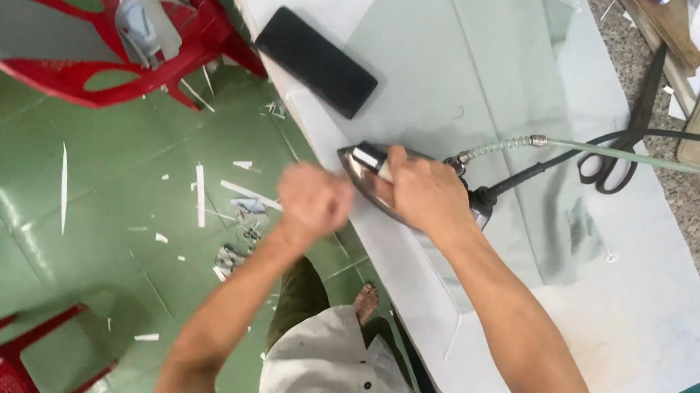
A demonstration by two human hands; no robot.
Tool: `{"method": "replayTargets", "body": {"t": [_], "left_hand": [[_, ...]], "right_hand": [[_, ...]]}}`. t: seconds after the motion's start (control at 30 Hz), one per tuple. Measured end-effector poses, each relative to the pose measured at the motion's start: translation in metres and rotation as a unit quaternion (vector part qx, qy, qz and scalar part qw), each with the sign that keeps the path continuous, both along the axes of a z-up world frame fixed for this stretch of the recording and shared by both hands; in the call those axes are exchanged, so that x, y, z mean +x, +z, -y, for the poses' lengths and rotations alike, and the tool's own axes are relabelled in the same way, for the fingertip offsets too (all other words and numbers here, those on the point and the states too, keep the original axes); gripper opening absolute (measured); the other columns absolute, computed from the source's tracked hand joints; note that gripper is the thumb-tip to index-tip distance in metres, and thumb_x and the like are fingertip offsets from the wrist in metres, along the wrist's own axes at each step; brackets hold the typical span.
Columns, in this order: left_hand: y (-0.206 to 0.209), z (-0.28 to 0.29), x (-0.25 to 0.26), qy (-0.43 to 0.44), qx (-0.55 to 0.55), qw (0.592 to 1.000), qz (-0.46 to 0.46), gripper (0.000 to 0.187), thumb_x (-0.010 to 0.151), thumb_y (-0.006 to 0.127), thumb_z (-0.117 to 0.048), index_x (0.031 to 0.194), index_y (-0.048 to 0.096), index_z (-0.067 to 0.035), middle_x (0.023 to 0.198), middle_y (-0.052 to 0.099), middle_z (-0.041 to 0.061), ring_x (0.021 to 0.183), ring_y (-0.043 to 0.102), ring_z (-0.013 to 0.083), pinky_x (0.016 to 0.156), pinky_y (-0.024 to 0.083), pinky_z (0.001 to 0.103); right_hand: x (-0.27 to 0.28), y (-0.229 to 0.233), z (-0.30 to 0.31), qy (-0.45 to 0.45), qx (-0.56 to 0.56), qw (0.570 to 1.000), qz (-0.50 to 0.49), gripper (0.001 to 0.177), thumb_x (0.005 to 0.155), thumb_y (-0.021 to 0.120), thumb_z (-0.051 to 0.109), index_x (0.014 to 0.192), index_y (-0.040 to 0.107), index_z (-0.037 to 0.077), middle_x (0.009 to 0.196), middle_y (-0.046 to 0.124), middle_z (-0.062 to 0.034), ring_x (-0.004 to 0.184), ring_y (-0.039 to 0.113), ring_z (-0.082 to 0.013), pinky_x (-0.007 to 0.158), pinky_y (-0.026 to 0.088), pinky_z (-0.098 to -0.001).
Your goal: The person lays a light green fabric piece on a white ironing board, smooths it, and uses a steam iron to press the material. They repeatedly fold the fabric and iron different sections, using a black rectangular pad to hold the fabric in place during pressing.
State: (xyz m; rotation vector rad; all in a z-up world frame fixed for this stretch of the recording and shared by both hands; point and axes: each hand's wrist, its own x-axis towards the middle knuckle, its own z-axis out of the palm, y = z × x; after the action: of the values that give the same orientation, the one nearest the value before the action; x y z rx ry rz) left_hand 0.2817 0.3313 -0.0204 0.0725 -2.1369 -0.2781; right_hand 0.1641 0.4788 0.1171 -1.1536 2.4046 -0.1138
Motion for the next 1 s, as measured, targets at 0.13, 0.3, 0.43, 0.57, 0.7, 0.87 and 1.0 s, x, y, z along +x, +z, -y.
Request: {"method": "replayTargets", "body": {"t": [0.13,0.3,0.43,0.57,0.7,0.87,1.0], "left_hand": [[-0.017,-0.194,0.081,-0.184,0.095,0.975,0.074,0.022,0.094,0.064,-0.035,0.092,0.064,-0.013,0.093,0.054,0.005,0.085,0.051,0.0257,0.077,0.042,0.042],[-0.027,-0.295,0.107,-0.127,0.105,0.918,0.360,0.082,0.098,0.033,-0.063,0.152,0.043,-0.002,0.162,0.039,0.021,0.155,0.028,0.0335,0.129,0.019,0.049],[-0.004,-0.310,0.116,-0.132,0.051,0.839,0.526,0.088,0.100,0.020,-0.067,0.160,0.026,-0.003,0.169,0.022,0.018,0.159,0.012,0.0306,0.131,0.004,0.044],[-0.002,-0.313,0.116,-0.121,-0.021,0.817,0.563,0.089,0.100,0.018,-0.069,0.161,0.021,-0.006,0.170,0.017,0.015,0.159,0.011,0.0290,0.131,0.003,0.044],[-0.007,-0.316,0.119,-0.109,-0.024,0.833,0.542,0.086,0.099,0.023,-0.067,0.160,0.027,-0.006,0.169,0.022,0.014,0.158,0.016,0.0290,0.132,0.009,0.043],[-0.037,-0.322,0.124,-0.100,0.050,0.951,0.288,0.067,0.094,0.053,-0.058,0.140,0.060,-0.010,0.154,0.052,0.013,0.147,0.044,0.0277,0.127,0.030,0.042],[-0.021,-0.313,0.131,-0.171,0.116,0.969,0.135,0.038,0.092,0.070,-0.035,0.115,0.074,-0.005,0.128,0.071,0.016,0.126,0.064,0.0299,0.114,0.047,0.043]], "right_hand": [[0.007,-0.010,-0.014,0.014,-0.003,0.999,-0.035,0.046,0.101,0.048,0.054,0.103,0.052,0.009,0.078,0.072,-0.0203,0.074,0.075,-0.0424,0.068,0.060,-0.0530],[0.020,-0.012,-0.031,0.007,-0.014,0.999,-0.046,0.045,0.101,0.049,0.055,0.102,0.052,0.010,0.075,0.071,-0.0179,0.072,0.075,-0.0428,0.064,0.060,-0.0521],[0.032,-0.002,-0.051,0.015,-0.032,0.998,-0.051,0.044,0.103,0.049,0.050,0.099,0.053,0.006,0.075,0.070,-0.0221,0.074,0.074,-0.0450,0.065,0.061,-0.0535],[0.040,0.000,-0.071,0.015,-0.043,0.998,-0.047,0.047,0.104,0.051,0.051,0.098,0.054,0.005,0.075,0.070,-0.0227,0.074,0.074,-0.0443,0.064,0.061,-0.0527],[0.048,-0.003,-0.087,0.008,-0.057,0.997,-0.049,0.047,0.104,0.048,0.052,0.098,0.054,0.006,0.073,0.070,-0.0209,0.072,0.075,-0.0428,0.062,0.062,-0.0516],[0.060,0.003,-0.104,-0.010,-0.053,0.998,-0.035,0.044,0.105,0.049,0.048,0.099,0.055,0.005,0.076,0.071,-0.0217,0.076,0.075,-0.0424,0.066,0.062,-0.0519],[0.067,0.001,-0.117,-0.017,-0.051,0.998,-0.036,0.047,0.105,0.049,0.050,0.098,0.054,0.004,0.077,0.071,-0.0227,0.077,0.075,-0.0434,0.067,0.062,-0.0528]]}}
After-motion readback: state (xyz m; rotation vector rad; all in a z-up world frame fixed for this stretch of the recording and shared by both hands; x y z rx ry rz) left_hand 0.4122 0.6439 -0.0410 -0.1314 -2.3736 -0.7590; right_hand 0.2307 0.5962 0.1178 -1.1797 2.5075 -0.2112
